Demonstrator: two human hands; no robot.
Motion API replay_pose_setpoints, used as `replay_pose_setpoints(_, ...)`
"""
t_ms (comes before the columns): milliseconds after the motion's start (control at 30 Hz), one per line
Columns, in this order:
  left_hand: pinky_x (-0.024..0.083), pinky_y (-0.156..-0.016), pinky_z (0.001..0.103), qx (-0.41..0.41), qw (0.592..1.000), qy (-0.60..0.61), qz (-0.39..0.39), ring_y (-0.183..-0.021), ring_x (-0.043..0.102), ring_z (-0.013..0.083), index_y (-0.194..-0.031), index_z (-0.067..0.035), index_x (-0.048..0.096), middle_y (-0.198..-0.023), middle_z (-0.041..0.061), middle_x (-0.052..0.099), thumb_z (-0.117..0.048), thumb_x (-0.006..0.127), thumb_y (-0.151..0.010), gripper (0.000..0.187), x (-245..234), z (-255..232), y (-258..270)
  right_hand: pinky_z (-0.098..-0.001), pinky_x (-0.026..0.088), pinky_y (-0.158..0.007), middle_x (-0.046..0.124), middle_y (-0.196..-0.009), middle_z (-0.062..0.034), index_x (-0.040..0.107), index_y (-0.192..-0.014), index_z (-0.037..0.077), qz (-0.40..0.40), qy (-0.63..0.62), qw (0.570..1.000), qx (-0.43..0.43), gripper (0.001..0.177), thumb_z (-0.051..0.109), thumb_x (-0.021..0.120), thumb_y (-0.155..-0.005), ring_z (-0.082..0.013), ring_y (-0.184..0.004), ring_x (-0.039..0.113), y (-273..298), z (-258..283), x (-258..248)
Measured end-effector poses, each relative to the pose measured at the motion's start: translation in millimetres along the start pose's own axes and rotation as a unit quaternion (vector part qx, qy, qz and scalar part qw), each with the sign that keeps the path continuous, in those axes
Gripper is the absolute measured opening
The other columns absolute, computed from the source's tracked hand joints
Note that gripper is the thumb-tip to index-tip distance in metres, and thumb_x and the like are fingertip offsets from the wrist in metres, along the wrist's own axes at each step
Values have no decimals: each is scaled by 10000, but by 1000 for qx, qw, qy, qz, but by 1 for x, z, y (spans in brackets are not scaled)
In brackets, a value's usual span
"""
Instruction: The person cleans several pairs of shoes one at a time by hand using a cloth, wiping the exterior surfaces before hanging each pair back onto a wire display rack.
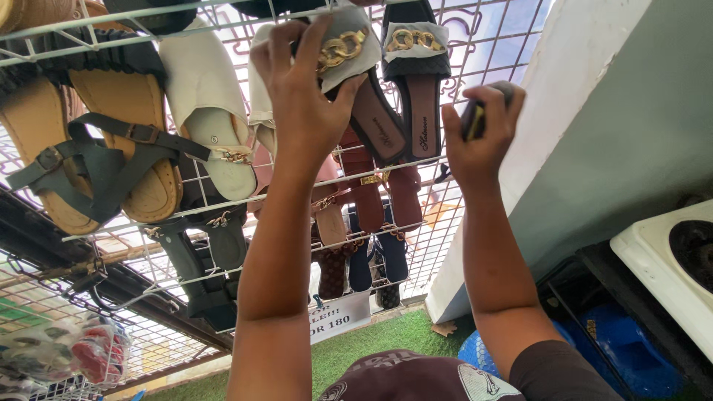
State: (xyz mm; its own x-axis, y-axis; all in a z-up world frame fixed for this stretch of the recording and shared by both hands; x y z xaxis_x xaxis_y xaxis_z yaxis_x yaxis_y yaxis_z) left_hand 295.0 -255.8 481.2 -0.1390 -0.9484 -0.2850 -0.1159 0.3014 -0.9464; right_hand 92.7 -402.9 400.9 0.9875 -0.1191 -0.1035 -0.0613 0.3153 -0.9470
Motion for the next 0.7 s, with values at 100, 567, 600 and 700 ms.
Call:
replay_pose_setpoints(100, 416, -1103, 495, -17, 997, -1, -77, -1256, 426, 326, -1504, -184, 548, -1331, 102, 506, -238, 991, -837, 803, -21, -12, 19, -366, 499, -998, 555, -1196, -155, 639, -1223, 35, -35, -26, 999, -24, 364, 311, 807, -1056, -270, -1104, 568, 14, 33, -18)
replay_pose_setpoints(567, 463, -1205, 368, -211, 807, 541, -107, -1361, 459, 210, -1642, -66, 225, -1560, 100, 370, -557, 851, -893, 1092, 20, 1, 150, -328, 581, -997, 655, -1178, -129, 451, -1480, 31, -40, -496, 810, 312, 714, 173, 852, -905, -201, -1094, 671, 147, 7, -12)
replay_pose_setpoints(600, 431, -1262, 380, -248, 760, 593, -95, -1409, 455, 218, -1652, -28, 217, -1567, 124, 401, -621, 825, -883, 1145, 33, 5, 167, -328, 581, -997, 655, -1178, -129, 451, -1480, 31, -44, -489, 812, 315, 714, 173, 852, -905, -201, -1094, 671, 160, 8, -14)
replay_pose_setpoints(700, 484, -1135, 500, -315, 624, 713, -53, -1321, 558, 353, -1580, 94, 298, -1451, 215, 528, -634, 826, -854, 1156, 64, 6, 219, -326, 587, -973, 666, -1161, -137, 396, -1397, 98, -20, -500, 779, 377, 712, 188, 868, -872, -211, -1082, 687, 203, 12, -8)
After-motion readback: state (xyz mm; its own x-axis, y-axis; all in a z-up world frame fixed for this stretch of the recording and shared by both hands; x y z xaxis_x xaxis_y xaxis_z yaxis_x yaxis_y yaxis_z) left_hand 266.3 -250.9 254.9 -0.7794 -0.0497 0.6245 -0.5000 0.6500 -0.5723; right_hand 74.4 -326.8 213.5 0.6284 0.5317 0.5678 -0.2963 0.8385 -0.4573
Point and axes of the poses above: each hand's wrist, its own y-axis away from the middle knuckle, its own x-axis out of the palm, z = x × y, the point moved 7 cm from there along -y, towards the middle knuckle
